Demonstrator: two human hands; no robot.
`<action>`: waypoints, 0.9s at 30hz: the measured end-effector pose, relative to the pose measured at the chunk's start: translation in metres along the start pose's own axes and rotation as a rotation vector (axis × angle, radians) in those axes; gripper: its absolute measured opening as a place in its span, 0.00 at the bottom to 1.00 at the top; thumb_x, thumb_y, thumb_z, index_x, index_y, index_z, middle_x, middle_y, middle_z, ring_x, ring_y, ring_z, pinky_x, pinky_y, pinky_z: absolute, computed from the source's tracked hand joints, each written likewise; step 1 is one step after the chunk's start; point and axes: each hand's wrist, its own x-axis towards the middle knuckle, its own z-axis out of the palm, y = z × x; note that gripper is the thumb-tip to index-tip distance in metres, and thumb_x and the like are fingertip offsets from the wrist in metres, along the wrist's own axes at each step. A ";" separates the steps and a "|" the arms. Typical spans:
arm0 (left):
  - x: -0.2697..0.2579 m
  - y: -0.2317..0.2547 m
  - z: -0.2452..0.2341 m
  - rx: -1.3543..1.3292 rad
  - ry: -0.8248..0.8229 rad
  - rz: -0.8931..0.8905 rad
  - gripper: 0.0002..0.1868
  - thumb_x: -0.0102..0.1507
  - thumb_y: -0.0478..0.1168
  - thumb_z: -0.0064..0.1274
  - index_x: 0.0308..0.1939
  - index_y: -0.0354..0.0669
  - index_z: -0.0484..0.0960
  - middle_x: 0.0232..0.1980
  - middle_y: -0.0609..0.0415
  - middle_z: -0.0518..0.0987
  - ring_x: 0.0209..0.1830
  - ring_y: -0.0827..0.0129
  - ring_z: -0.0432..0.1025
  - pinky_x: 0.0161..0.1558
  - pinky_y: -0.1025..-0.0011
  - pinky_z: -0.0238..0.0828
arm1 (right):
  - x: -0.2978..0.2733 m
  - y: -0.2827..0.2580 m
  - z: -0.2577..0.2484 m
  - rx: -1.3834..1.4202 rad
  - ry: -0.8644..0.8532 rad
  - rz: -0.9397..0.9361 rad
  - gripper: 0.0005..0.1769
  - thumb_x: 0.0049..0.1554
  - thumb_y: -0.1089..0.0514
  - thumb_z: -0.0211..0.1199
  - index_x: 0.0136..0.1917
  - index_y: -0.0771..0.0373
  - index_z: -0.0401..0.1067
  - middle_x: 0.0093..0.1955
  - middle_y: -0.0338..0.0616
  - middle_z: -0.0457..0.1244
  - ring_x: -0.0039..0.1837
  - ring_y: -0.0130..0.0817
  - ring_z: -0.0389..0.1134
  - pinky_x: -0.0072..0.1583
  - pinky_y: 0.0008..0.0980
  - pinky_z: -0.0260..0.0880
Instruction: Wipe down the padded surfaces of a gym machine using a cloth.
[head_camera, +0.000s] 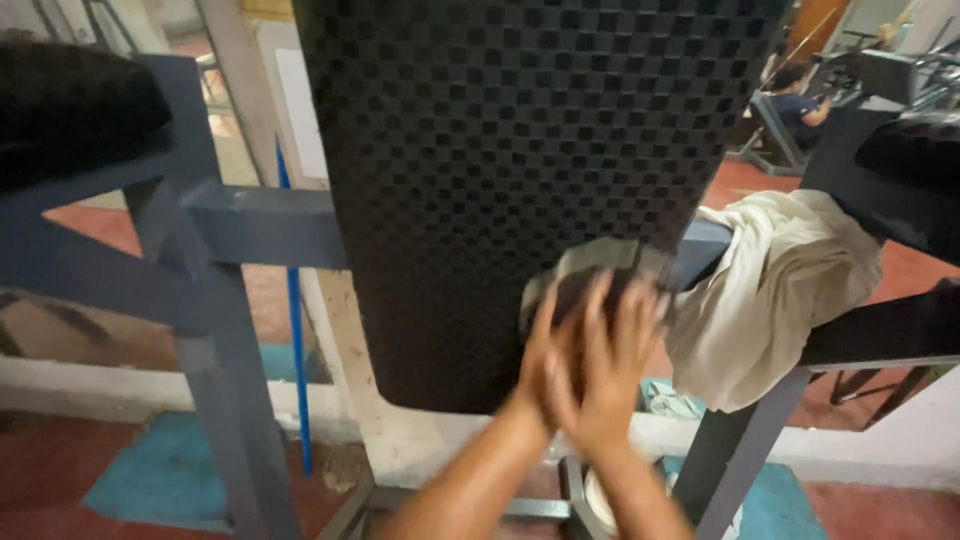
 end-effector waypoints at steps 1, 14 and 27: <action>0.009 -0.006 -0.006 -0.006 -0.001 -0.002 0.33 0.74 0.55 0.38 0.84 0.64 0.52 0.87 0.61 0.49 0.87 0.59 0.45 0.78 0.37 0.26 | 0.026 -0.003 -0.009 0.006 -0.004 0.000 0.43 0.57 0.50 0.60 0.80 0.68 0.54 0.85 0.65 0.39 0.87 0.65 0.34 0.82 0.61 0.27; -0.087 0.026 0.003 -0.038 -0.245 0.146 0.35 0.70 0.53 0.41 0.83 0.62 0.55 0.86 0.60 0.50 0.87 0.61 0.42 0.75 0.37 0.36 | -0.042 -0.002 -0.001 0.102 0.032 0.097 0.40 0.64 0.50 0.56 0.82 0.68 0.48 0.87 0.59 0.37 0.89 0.59 0.33 0.84 0.56 0.28; -0.042 -0.061 -0.100 -0.723 -0.010 -0.032 0.18 0.67 0.34 0.51 0.61 0.39 0.82 0.70 0.50 0.77 0.74 0.59 0.68 0.76 0.59 0.62 | -0.042 0.008 0.021 0.068 0.034 0.213 0.46 0.63 0.46 0.57 0.85 0.63 0.40 0.88 0.62 0.28 0.89 0.60 0.28 0.83 0.54 0.27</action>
